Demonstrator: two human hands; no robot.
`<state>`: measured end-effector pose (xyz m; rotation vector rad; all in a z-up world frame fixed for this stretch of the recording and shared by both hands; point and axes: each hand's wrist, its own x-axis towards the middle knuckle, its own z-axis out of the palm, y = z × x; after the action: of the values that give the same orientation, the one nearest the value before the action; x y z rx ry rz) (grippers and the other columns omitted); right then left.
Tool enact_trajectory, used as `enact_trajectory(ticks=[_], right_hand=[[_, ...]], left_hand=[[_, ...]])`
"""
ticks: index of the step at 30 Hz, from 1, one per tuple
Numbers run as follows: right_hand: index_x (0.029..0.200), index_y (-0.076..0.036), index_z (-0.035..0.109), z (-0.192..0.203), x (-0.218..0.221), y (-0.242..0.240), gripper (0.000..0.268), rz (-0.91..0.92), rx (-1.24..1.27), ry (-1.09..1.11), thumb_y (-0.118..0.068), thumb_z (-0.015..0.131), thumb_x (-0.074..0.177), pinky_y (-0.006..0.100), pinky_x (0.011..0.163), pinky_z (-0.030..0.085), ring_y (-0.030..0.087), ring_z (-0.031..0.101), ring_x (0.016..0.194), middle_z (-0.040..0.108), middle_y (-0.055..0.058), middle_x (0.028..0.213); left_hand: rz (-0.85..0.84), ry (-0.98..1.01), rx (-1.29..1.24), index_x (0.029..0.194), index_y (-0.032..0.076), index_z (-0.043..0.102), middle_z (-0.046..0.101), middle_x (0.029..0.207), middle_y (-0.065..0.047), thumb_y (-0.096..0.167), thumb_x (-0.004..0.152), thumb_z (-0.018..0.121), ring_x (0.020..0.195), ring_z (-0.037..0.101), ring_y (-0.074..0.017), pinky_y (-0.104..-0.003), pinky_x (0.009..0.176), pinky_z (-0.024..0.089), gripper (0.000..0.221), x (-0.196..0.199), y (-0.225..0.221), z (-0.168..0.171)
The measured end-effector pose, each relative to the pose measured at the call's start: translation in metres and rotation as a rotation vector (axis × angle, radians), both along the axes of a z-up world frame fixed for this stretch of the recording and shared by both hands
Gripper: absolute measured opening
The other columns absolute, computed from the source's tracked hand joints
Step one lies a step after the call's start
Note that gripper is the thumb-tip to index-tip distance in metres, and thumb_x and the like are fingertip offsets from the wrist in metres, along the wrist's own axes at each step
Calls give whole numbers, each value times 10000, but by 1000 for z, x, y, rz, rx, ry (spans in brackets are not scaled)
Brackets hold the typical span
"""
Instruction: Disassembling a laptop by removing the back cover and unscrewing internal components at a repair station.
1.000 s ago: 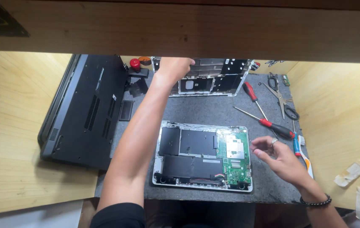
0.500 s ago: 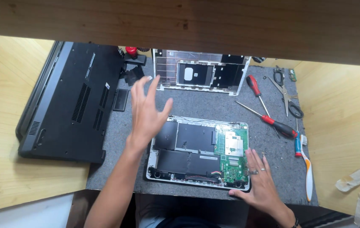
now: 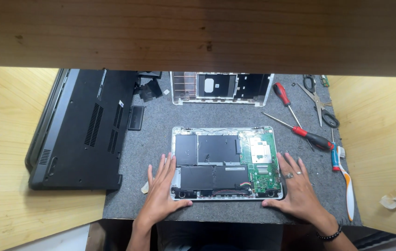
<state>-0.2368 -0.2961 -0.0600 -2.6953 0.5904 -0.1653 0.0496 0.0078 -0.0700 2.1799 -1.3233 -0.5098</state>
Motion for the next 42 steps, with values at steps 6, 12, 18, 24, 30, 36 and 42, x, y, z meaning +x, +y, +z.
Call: enact_trajectory(ticks=[6,12,18,24,30,36,42], right_hand=[[1622,-217,284,41,12,-49,1054,-106,57,23,-555,754,741,594,1174,290,381,293,1507,305,218,1645],[1580,-233,413,52,12,-114,725,-425,-119,513,-457,655,934,552,973,603,375,669,1152,632,180,1272],[1332,-7,607,117,1,-84,584,-402,115,-418,-38,889,822,312,848,508,220,650,998,711,181,1159],[1368,25,507,117,9,1,476,-173,454,-896,-140,715,973,348,1002,628,288,704,1110,642,184,1221],[1272,-18,544,99,15,48,343,43,361,-815,-143,650,970,402,1122,578,302,523,1386,586,224,1327],[1465,45,353,45,15,30,837,25,681,-695,-360,724,833,425,1248,383,317,454,1421,442,188,1462],[1044,4,604,-3,20,36,209,22,580,-549,-175,668,958,342,761,562,216,659,921,643,100,959]], left_hand=[[-20,-64,25,1640,103,0,-3,1732,-148,622,705,930,1594,-77,-312,-575,1219,-125,1417,2,-1,-2],[85,-68,-114,1650,200,104,32,1737,-134,572,709,904,1594,-53,-376,-591,1243,-59,1290,-9,0,7],[218,84,-310,1571,261,386,217,1705,-117,480,806,749,1598,94,-330,-755,1152,226,875,-26,-22,41],[-168,400,-511,1482,66,455,578,1459,-190,307,989,585,1299,601,-306,-520,1106,506,564,-70,-116,78],[-402,746,-665,1652,192,203,628,1356,-100,179,1011,666,1191,721,-248,-331,960,588,791,-100,-143,111],[-531,618,-729,1607,323,347,547,1569,-50,-117,1047,510,1363,601,-274,-400,1178,530,731,-99,-151,111],[-500,650,-752,1642,440,257,550,1613,-38,-126,1030,582,1210,613,-231,-274,1032,489,896,-98,-160,100]])
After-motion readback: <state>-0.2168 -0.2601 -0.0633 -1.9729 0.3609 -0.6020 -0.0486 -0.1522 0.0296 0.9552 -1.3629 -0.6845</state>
